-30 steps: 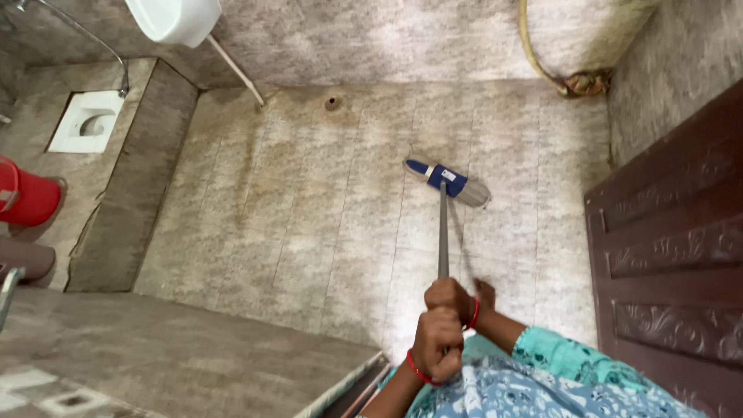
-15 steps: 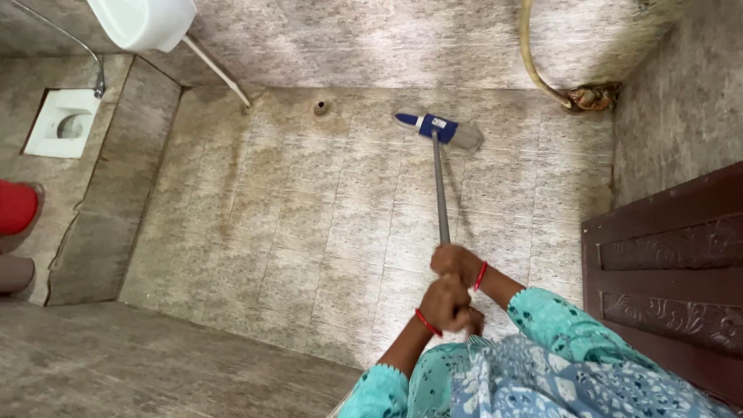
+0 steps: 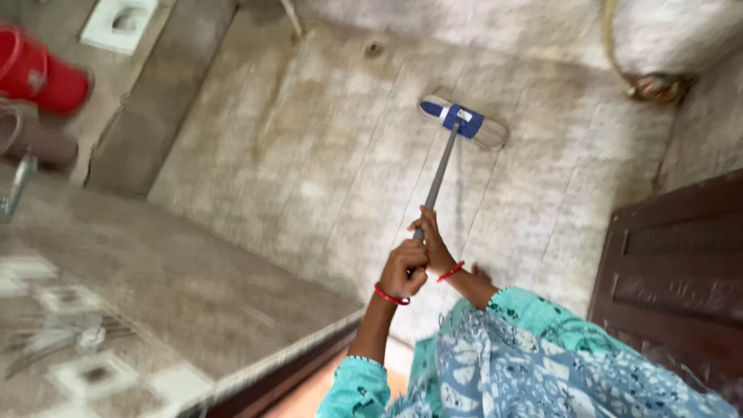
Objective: The person mops the tiled floor of a bathroom using a flat mop. They move the mop back and forth across the floor, covering the area near the urinal, the drain, and the doorway.
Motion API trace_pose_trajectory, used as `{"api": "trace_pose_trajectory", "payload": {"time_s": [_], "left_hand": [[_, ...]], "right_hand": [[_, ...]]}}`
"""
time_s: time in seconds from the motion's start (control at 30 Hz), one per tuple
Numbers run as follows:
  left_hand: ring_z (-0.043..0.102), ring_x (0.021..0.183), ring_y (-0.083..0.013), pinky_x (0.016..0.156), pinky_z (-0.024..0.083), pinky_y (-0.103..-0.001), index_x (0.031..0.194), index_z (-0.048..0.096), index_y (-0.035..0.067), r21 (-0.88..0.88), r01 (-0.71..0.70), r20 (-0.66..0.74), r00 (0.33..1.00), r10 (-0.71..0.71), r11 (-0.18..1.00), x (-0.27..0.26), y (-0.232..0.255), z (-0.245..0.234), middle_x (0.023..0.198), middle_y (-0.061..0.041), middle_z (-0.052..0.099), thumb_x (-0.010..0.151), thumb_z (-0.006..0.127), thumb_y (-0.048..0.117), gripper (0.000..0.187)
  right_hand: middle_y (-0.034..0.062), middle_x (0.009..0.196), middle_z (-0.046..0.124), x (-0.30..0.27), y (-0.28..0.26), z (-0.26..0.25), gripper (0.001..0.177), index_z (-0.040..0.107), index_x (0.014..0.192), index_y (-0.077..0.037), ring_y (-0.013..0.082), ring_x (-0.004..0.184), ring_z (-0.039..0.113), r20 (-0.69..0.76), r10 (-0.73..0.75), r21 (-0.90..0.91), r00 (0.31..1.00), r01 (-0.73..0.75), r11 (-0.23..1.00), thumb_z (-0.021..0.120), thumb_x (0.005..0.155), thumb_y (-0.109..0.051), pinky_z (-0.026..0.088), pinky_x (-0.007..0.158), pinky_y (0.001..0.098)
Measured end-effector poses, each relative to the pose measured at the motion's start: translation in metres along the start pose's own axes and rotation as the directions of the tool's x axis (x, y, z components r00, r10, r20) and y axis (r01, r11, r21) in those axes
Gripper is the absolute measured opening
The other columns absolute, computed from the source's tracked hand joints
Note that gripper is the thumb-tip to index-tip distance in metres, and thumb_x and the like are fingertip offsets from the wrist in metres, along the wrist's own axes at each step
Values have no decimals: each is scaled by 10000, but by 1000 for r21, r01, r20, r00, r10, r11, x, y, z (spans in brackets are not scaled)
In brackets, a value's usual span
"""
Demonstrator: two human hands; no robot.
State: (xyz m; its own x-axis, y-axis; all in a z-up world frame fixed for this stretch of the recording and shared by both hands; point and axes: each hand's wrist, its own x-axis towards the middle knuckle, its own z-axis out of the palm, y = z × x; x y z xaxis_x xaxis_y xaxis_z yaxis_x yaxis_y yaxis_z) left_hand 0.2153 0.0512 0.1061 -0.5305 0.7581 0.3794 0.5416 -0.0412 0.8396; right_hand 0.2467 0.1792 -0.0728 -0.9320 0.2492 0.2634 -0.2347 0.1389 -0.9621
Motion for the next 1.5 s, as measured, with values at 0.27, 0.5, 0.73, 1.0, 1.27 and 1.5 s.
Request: {"api": "trace_pose_trajectory", "payload": {"time_s": [0.27, 0.5, 0.73, 1.0, 1.27, 1.5], "left_hand": [[516, 718, -333, 720, 440, -425, 667, 447, 2, 24, 140, -186, 973, -133, 990, -192, 126, -36, 680, -140, 457, 645, 552, 47, 116], [495, 646, -303, 711, 447, -414, 630, 453, 42, -18, 181, -401, 900, -172, 983, -253, 200, -24, 644, -104, 470, 565, 505, 94, 98], [512, 573, -313, 606, 463, -420, 595, 483, 53, -16, -85, -396, 916, 71, 996, -205, 180, -49, 604, -100, 470, 631, 559, 104, 98], [528, 528, -295, 554, 458, -395, 592, 480, 29, 19, -72, -525, 848, 71, 997, -93, 94, -115, 590, -100, 494, 644, 549, 92, 107], [499, 605, -319, 593, 426, -420, 576, 473, 61, 161, 49, -384, 923, 17, 986, -4, -43, -123, 620, -100, 458, 504, 573, 73, 124], [523, 683, -301, 723, 486, -417, 620, 485, 59, 169, 160, -368, 926, -89, 973, 21, -118, -100, 642, -101, 481, 635, 620, 59, 135]], "right_hand": [[126, 1173, 524, -146, -93, 122, 447, 482, 1292, -55, 378, 1507, 376, 313, -39, -129, 949, 83, 988, 693, 906, -137, 13, 1346, 614], [257, 1348, 554, -168, -192, 145, 353, 611, 897, -113, 519, 1408, 232, 607, -97, -106, 789, 201, 974, 829, 706, -315, 87, 1065, 660], [63, 633, 508, -87, -143, 151, 415, 479, 645, -135, 315, 618, 567, 771, -468, 226, 432, 501, 835, 784, 827, -349, 434, 589, 450], [61, 583, 461, 58, -94, 162, 344, 487, 641, -137, 293, 541, 524, 674, -531, 271, 514, 497, 824, 766, 794, -267, 403, 520, 431], [68, 599, 492, 203, 3, 125, 357, 487, 618, -123, 323, 567, 547, 751, -501, 221, 430, 552, 804, 742, 792, -302, 444, 563, 464], [96, 1246, 562, 215, 40, 98, 180, 608, 796, -129, 298, 1185, 577, 549, -48, -105, 834, 126, 986, 759, 820, -224, 550, 880, 501]]}}
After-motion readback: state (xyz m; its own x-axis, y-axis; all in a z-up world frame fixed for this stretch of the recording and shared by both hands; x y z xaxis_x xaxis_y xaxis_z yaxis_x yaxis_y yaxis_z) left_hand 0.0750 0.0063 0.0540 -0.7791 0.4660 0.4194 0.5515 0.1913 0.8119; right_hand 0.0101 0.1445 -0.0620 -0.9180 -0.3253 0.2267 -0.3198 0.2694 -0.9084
